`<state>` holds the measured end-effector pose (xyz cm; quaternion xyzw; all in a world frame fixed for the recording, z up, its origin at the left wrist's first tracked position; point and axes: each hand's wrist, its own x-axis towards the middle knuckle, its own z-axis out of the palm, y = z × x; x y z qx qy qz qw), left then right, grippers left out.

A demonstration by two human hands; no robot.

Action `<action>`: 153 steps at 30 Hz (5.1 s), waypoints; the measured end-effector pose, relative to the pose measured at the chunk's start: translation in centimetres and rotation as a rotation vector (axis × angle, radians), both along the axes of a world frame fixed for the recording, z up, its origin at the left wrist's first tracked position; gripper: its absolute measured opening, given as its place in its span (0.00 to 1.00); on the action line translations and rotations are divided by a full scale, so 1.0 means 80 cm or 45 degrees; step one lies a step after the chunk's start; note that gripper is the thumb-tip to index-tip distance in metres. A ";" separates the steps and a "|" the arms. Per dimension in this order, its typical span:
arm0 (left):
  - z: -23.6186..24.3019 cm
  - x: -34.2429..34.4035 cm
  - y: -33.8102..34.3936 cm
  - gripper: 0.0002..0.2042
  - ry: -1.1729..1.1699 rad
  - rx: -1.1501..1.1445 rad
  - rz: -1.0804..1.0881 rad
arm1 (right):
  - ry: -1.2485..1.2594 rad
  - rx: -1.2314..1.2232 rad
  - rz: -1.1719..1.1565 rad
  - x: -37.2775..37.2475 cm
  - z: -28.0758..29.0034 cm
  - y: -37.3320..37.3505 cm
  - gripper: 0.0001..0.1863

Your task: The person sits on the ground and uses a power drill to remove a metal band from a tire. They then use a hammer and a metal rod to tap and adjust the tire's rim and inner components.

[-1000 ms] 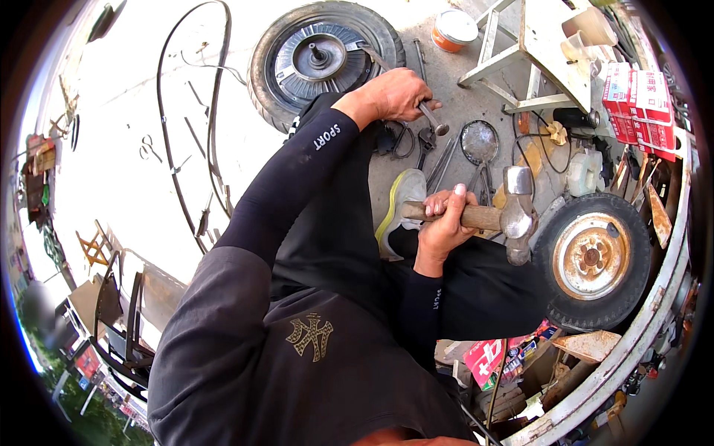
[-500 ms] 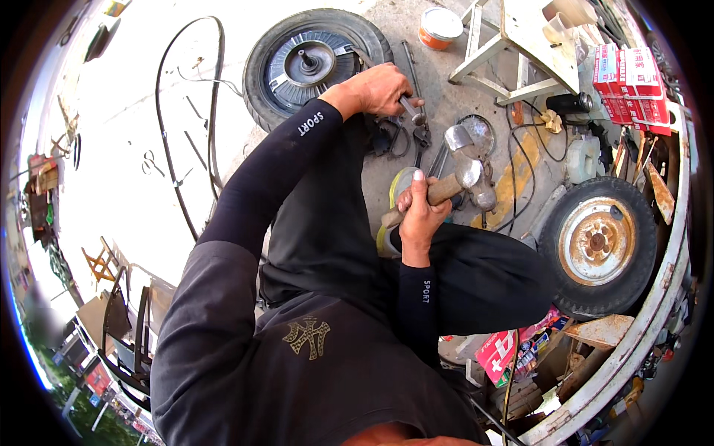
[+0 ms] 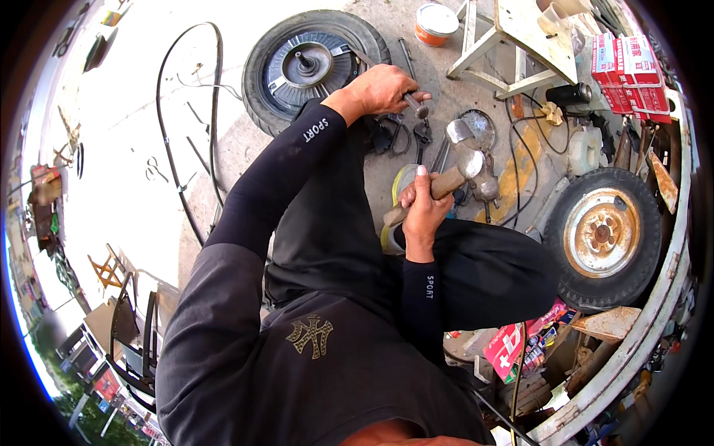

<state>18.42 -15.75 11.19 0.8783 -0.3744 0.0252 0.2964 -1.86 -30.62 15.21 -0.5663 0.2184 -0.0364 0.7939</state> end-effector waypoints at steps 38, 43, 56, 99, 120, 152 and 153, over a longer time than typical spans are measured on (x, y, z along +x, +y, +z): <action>-0.011 -0.006 -0.016 0.18 0.005 -0.050 0.056 | 0.366 -0.016 0.092 -0.003 -0.023 0.008 0.16; 0.000 0.004 -0.020 0.19 0.023 0.016 0.144 | -0.254 -0.020 -0.287 0.014 0.035 -0.023 0.18; -0.011 0.004 -0.012 0.17 -0.016 -0.092 0.150 | -0.424 0.126 -0.353 0.028 0.035 -0.020 0.18; -0.013 0.027 -0.006 0.22 -0.053 -0.066 0.273 | -0.185 0.255 -0.357 0.053 0.008 -0.009 0.17; -0.014 0.026 -0.004 0.17 -0.088 -0.140 0.285 | -0.188 0.218 -0.340 0.058 0.017 -0.001 0.18; -0.015 0.027 -0.003 0.19 -0.090 -0.171 0.412 | -0.066 0.152 -0.324 0.078 0.036 -0.010 0.20; -0.014 0.031 -0.007 0.19 -0.107 -0.218 0.393 | -0.142 0.231 -0.386 0.085 0.039 -0.007 0.19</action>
